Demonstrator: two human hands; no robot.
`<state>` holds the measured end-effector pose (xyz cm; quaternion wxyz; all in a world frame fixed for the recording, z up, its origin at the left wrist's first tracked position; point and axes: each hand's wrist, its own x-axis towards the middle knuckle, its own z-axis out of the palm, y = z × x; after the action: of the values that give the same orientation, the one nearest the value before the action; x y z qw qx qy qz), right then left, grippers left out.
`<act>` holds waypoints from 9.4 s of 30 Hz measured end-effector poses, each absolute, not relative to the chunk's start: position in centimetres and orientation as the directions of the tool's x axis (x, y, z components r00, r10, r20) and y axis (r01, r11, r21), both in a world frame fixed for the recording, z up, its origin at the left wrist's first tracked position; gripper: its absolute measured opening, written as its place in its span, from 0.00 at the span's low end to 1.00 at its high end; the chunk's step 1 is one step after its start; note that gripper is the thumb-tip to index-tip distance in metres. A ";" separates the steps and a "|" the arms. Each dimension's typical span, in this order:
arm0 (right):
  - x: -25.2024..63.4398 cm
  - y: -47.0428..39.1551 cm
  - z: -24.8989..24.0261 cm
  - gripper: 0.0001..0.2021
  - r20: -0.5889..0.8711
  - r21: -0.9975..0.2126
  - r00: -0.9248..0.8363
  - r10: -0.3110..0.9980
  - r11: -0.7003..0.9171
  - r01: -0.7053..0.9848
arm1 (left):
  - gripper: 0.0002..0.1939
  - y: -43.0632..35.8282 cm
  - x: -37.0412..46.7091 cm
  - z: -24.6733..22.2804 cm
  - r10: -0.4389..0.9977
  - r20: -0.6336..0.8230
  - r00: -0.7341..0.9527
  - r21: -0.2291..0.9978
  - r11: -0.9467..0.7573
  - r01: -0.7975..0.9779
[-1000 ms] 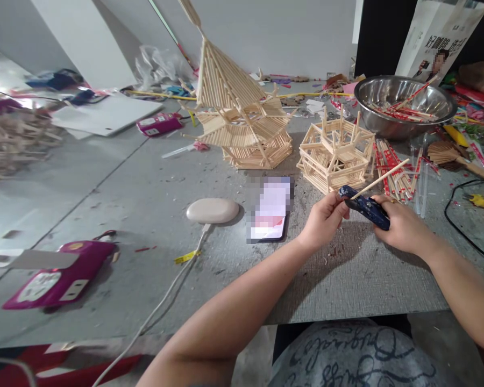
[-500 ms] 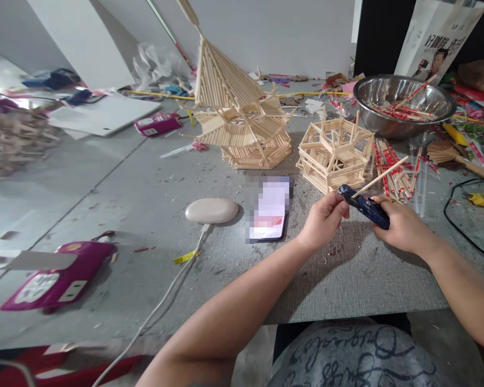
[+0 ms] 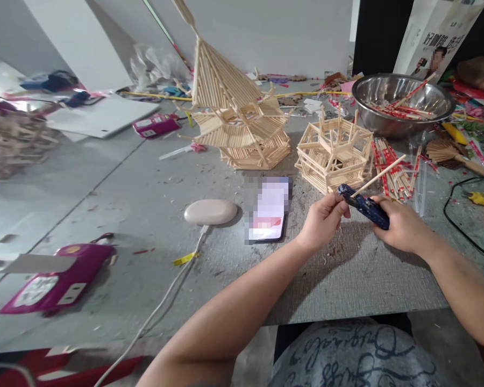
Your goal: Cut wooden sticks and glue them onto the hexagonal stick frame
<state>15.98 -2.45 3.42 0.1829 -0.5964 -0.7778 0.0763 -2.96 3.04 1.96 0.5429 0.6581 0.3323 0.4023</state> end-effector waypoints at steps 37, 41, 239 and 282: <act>15.5 -5.2 5.2 0.01 -0.378 -0.455 -0.074 0.923 -0.116 0.883 | 0.14 0.9 -1.3 3.1 0.854 -0.028 0.520 0.598 -0.402 0.693; 15.6 -5.4 3.9 0.01 -0.579 -0.543 -0.041 0.815 -0.348 0.764 | 0.16 0.6 -0.6 2.7 0.843 -0.116 0.525 0.392 -0.447 0.804; 17.7 6.0 2.9 0.17 0.120 0.086 -0.120 0.986 0.110 0.990 | 0.14 4.2 -3.6 0.1 0.890 0.131 0.437 0.789 -0.360 0.497; 16.2 0.9 6.0 0.18 0.280 0.192 -0.542 0.792 0.508 0.840 | 0.06 2.8 -3.3 2.2 0.856 -0.294 0.425 0.954 0.289 0.077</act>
<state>16.18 0.91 5.98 0.0782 -0.4719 -0.8647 -0.1536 -3.34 2.75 2.24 0.6654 0.5193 0.4493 0.2926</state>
